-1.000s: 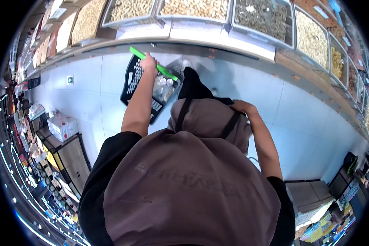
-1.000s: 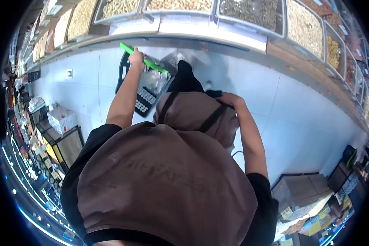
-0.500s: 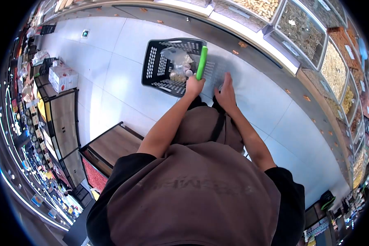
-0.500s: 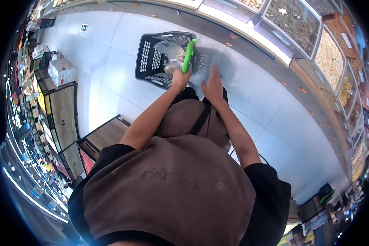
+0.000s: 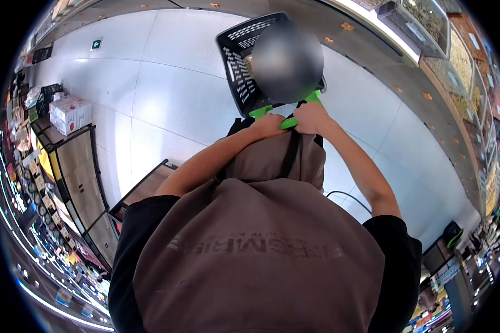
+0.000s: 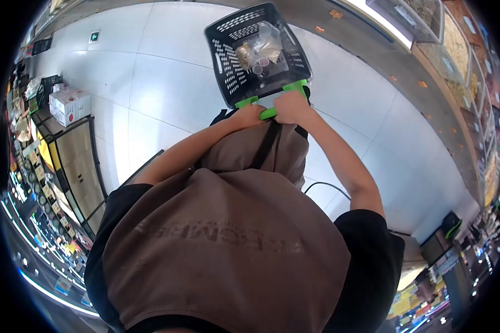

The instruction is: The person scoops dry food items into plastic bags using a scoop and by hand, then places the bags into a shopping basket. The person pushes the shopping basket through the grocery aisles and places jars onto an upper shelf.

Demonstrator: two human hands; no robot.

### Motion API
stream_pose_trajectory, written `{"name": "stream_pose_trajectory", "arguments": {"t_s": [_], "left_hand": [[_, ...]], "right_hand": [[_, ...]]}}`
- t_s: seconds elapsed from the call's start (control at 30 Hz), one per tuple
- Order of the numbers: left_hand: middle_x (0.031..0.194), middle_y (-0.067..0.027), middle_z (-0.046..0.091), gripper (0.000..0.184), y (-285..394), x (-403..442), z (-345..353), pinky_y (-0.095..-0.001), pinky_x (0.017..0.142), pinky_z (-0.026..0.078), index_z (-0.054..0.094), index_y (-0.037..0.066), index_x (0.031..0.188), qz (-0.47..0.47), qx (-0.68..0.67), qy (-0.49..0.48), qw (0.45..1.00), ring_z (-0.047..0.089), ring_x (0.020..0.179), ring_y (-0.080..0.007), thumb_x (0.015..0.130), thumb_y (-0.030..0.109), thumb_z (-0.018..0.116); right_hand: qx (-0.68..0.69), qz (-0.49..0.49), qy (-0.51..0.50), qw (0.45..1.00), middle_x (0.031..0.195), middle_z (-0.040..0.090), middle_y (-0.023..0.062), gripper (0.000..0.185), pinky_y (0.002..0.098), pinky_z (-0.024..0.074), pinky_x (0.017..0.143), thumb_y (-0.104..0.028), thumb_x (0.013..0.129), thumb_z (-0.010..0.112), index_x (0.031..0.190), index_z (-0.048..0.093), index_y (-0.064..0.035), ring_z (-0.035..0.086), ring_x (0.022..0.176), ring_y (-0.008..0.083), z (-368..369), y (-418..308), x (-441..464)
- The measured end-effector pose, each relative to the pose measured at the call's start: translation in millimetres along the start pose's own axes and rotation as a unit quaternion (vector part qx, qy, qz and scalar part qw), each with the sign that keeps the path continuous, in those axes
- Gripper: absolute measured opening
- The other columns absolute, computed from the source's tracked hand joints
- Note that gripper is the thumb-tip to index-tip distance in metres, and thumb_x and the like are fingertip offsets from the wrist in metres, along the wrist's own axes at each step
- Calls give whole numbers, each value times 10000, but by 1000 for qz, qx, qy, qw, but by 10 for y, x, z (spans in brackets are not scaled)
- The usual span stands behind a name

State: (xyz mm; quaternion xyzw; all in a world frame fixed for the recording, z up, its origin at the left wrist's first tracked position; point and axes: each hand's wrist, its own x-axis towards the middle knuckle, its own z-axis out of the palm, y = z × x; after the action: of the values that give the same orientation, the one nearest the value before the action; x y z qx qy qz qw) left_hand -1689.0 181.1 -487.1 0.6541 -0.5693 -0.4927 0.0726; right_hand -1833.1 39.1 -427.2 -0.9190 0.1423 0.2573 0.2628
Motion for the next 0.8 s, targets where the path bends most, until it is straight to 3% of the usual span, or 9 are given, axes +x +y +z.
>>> {"name": "stream_pose_trajectory", "arguments": {"t_s": [0.1, 0.2, 0.37, 0.43, 0.53, 0.6, 0.63, 0.7, 0.8], "left_hand": [[957, -196, 700, 391, -126, -291, -218, -481, 835, 524, 720, 63, 924, 2, 77, -42, 996, 659, 936, -389, 778, 417, 643], [796, -205, 684, 355, -282, -465, -457, -497, 756, 525, 677, 54, 750, 90, 121, -31, 988, 665, 813, -401, 740, 408, 672], [809, -168, 682, 332, -321, -589, -985, -487, 733, 526, 667, 83, 775, 99, 280, -77, 952, 669, 829, -383, 697, 402, 715], [924, -161, 669, 193, -428, -508, -1201, -477, 887, 482, 669, 113, 841, 186, 373, -97, 904, 620, 1017, -372, 736, 274, 682], [1095, -173, 632, 254, -663, -483, -1331, -508, 976, 436, 673, 122, 966, 210, 348, -26, 913, 538, 1189, -360, 723, 196, 681], [1257, -190, 540, 425, -588, -532, -1503, -546, 1003, 419, 626, 122, 1150, 128, 440, 97, 884, 436, 1309, -373, 729, 132, 683], [1257, -190, 540, 425, -612, -504, -1552, -546, 1003, 419, 626, 122, 1150, 139, 447, 91, 879, 436, 1309, -373, 729, 132, 683], [1359, -205, 452, 455, -718, -422, -1565, -558, 1038, 392, 560, 130, 1242, 30, 443, 123, 888, 367, 1363, -407, 799, 123, 664], [1312, -192, 472, 357, -597, -467, -1670, -507, 978, 466, 585, 96, 1183, 6, 468, 143, 872, 423, 1310, -391, 831, 67, 635]], "right_hand": [[77, 66, 9, 995, 840, 704, 218, 238, 471, 555, 752, -230, 700, 648, 787, 719, -20, 694, 820, 373, 208, -432, 19], [181, 117, 14, 976, 900, 700, 250, 301, 476, 552, 800, -233, 722, 631, 860, 714, 22, 690, 877, 394, 416, -823, 52], [331, 166, 72, 926, 941, 692, 271, 350, 486, 546, 818, -254, 761, 618, 901, 700, 56, 681, 904, 416, 782, -1225, 442], [391, 177, 132, 893, 947, 682, 293, 380, 496, 538, 827, -282, 786, 617, 907, 693, 69, 675, 906, 434, 832, -1380, 663], [437, 194, 213, 852, 941, 668, 322, 405, 502, 533, 832, -303, 813, 613, 913, 684, 83, 668, 905, 455, 583, -1581, 792], [457, 194, 276, 823, 929, 664, 331, 401, 499, 533, 834, -302, 825, 607, 908, 685, 83, 666, 901, 460, 516, -1701, 1009], [470, 189, 330, 796, 916, 660, 339, 398, 495, 534, 835, -301, 837, 601, 903, 686, 83, 665, 898, 466, 514, -1747, 1143], [469, 210, 321, 796, 912, 665, 332, 396, 495, 535, 840, -308, 863, 589, 901, 691, 73, 667, 899, 462, 512, -1801, 1391], [491, 267, 293, 776, 916, 669, 327, 405, 498, 535, 840, -318, 876, 582, 903, 693, 70, 670, 901, 460, 193, -2010, 1332]]}}
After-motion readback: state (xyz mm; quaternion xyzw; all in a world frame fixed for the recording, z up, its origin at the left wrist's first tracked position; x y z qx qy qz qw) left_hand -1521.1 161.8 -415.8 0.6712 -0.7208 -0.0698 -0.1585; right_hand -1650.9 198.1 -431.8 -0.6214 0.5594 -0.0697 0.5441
